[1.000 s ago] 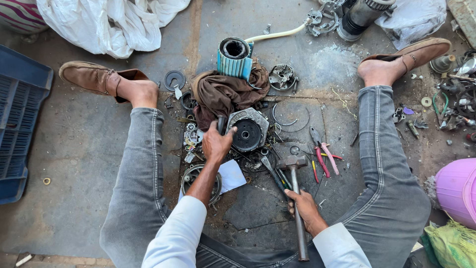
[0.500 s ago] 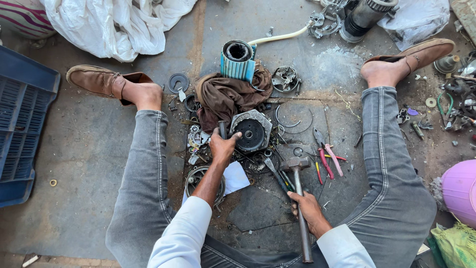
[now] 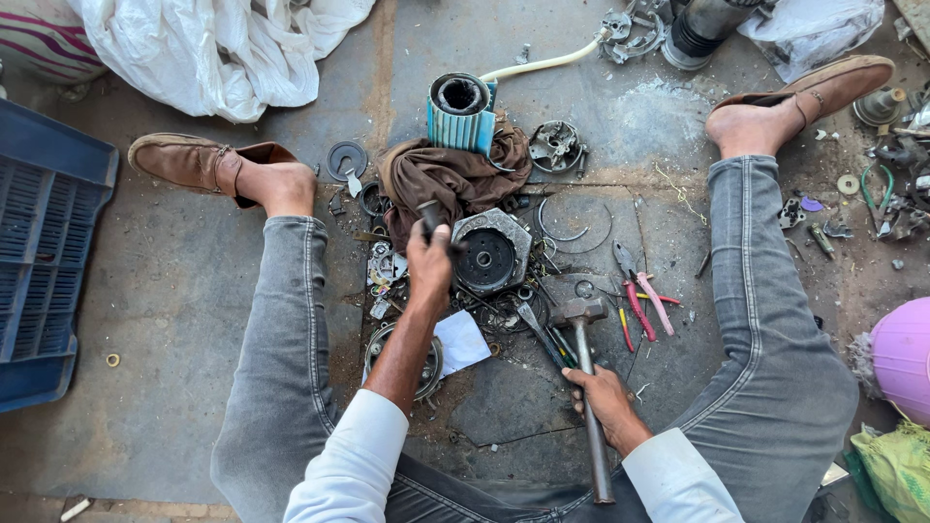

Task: The person sits on the floor and uses a hammer and pliers to disassemble and clean a circular metal component. They repeatedly strike the part on a metal block, wipe it with a cloth, and use pliers to remove small pieces.

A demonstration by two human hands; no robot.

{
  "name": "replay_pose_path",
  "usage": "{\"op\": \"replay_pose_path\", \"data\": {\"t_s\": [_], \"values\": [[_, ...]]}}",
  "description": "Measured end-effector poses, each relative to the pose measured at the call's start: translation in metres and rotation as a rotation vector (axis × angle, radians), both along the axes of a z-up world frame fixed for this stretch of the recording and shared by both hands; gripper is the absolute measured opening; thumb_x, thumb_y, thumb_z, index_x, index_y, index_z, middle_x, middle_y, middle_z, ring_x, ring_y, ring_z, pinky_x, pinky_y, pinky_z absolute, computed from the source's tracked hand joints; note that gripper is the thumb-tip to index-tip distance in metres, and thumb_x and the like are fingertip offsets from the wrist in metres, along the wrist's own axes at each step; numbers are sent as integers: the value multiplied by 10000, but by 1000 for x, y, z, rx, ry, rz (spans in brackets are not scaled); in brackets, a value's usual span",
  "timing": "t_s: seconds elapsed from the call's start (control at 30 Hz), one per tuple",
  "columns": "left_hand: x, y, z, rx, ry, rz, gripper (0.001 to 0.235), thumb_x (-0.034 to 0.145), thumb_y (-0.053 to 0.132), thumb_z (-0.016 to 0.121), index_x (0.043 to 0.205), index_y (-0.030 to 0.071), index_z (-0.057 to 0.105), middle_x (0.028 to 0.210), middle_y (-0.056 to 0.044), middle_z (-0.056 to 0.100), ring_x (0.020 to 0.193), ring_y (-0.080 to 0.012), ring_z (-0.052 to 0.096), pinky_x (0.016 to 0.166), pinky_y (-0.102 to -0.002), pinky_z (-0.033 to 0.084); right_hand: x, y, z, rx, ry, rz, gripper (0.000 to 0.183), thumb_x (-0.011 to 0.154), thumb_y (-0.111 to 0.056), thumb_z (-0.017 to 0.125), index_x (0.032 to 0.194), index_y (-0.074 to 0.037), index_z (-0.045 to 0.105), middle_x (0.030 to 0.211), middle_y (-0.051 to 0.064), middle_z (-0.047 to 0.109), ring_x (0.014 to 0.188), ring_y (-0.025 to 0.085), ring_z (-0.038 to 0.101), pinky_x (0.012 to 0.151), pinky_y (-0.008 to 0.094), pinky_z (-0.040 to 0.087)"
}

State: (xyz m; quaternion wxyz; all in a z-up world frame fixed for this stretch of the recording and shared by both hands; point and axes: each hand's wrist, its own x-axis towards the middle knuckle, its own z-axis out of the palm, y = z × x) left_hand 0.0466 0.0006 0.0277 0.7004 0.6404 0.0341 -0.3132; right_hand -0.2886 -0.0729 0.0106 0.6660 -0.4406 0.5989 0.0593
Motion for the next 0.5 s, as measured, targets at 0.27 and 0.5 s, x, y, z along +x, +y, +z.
{"op": "replay_pose_path", "data": {"t_s": [0.27,0.5], "values": [[-32,-10,6,84,-437,-230,397,940,136,737,1312,42,637,1130,-100,749,1011,-187,702,910,-360,578,-1,1,-8,-13,10,17,270,872,-223,738,964,-31,571,653,17,530,460,117,487,403,268,389],[-38,-11,4,82,-482,-283,340,936,81,708,1264,36,632,1074,-85,753,963,-168,710,870,-359,591,-2,0,-7,9,-16,-14,267,869,-210,739,986,-30,579,647,17,526,458,113,482,405,265,397]]}}
